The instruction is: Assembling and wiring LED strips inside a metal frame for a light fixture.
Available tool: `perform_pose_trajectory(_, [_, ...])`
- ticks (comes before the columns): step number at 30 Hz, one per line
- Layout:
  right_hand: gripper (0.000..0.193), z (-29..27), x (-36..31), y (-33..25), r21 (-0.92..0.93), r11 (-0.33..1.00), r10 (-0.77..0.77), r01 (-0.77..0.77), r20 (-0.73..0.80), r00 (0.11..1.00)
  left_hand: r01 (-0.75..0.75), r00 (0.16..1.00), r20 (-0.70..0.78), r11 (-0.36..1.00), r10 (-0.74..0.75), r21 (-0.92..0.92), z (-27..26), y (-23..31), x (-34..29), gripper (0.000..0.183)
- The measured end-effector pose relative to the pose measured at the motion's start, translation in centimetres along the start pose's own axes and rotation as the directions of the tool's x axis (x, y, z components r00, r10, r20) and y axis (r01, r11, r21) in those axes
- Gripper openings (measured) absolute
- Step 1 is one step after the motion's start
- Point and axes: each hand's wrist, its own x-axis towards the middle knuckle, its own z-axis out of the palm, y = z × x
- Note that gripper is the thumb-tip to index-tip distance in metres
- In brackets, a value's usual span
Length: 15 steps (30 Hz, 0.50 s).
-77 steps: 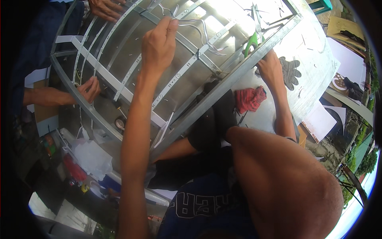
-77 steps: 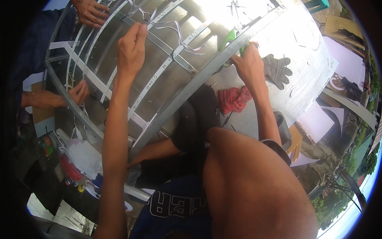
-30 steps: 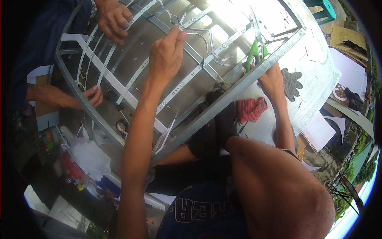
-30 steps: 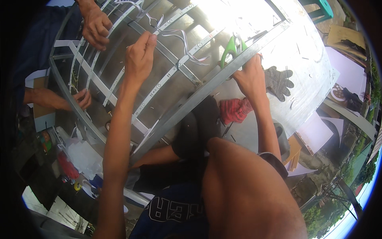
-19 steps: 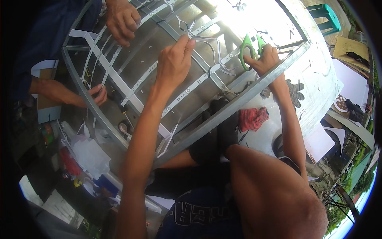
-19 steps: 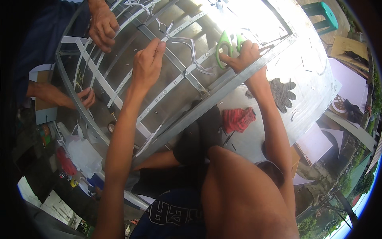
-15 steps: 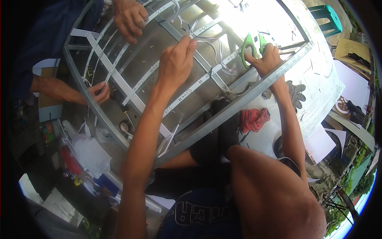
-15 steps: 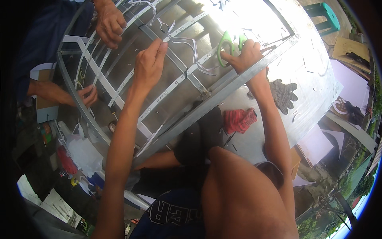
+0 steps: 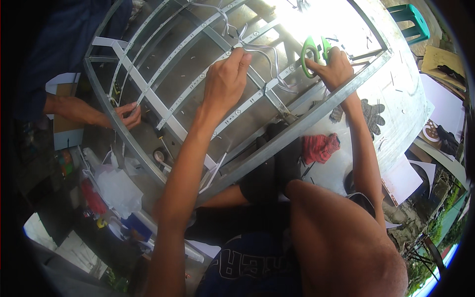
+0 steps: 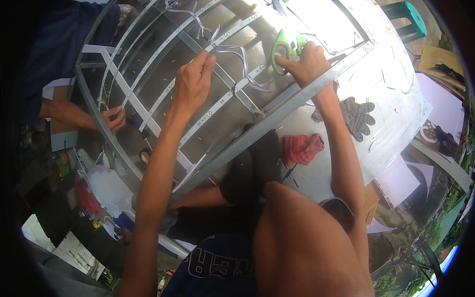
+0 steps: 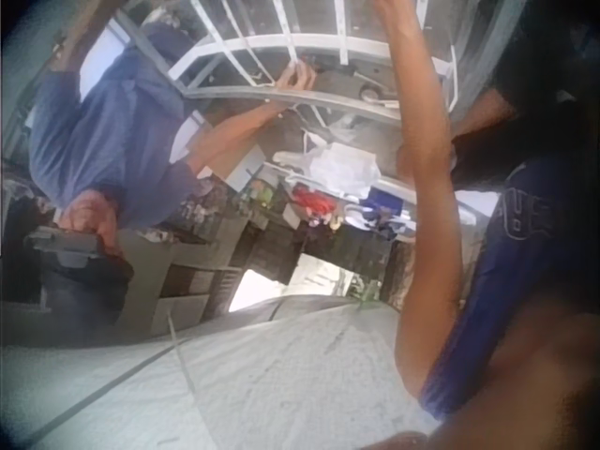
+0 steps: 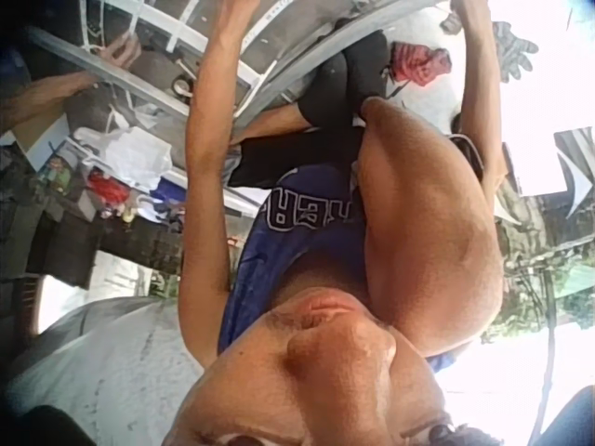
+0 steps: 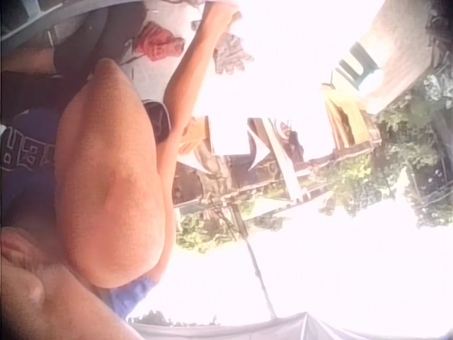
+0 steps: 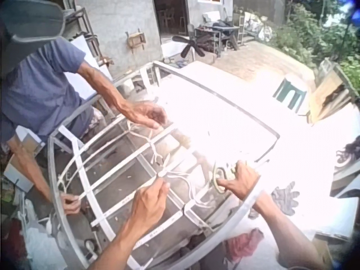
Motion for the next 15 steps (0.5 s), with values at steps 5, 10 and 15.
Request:
perform_pose_trajectory(5, [0.066, -0.17, 0.57, -0.7, -0.033, 0.999, -0.001, 0.001, -0.013, 1.0, -0.002, 1.0, 0.016, 1.0, 0.002, 0.004, 0.3, 0.09, -0.26, 0.024])
perform_pose_trajectory(10, [0.065, 0.08, 0.85, -0.81, -0.054, 0.999, -0.008, 0.008, -0.012, 1.0, 0.015, 0.999, 0.038, 1.0, -0.016, 0.017, 0.42, 0.12, -0.31, 0.023])
perform_pose_trajectory(15, [0.064, -0.1, 0.84, -0.77, -0.094, 0.994, -0.06, 0.058, -0.022, 0.998, 0.011, 0.999, 0.031, 1.0, -0.012, 0.024, 0.49, 0.12, -0.36, 0.023])
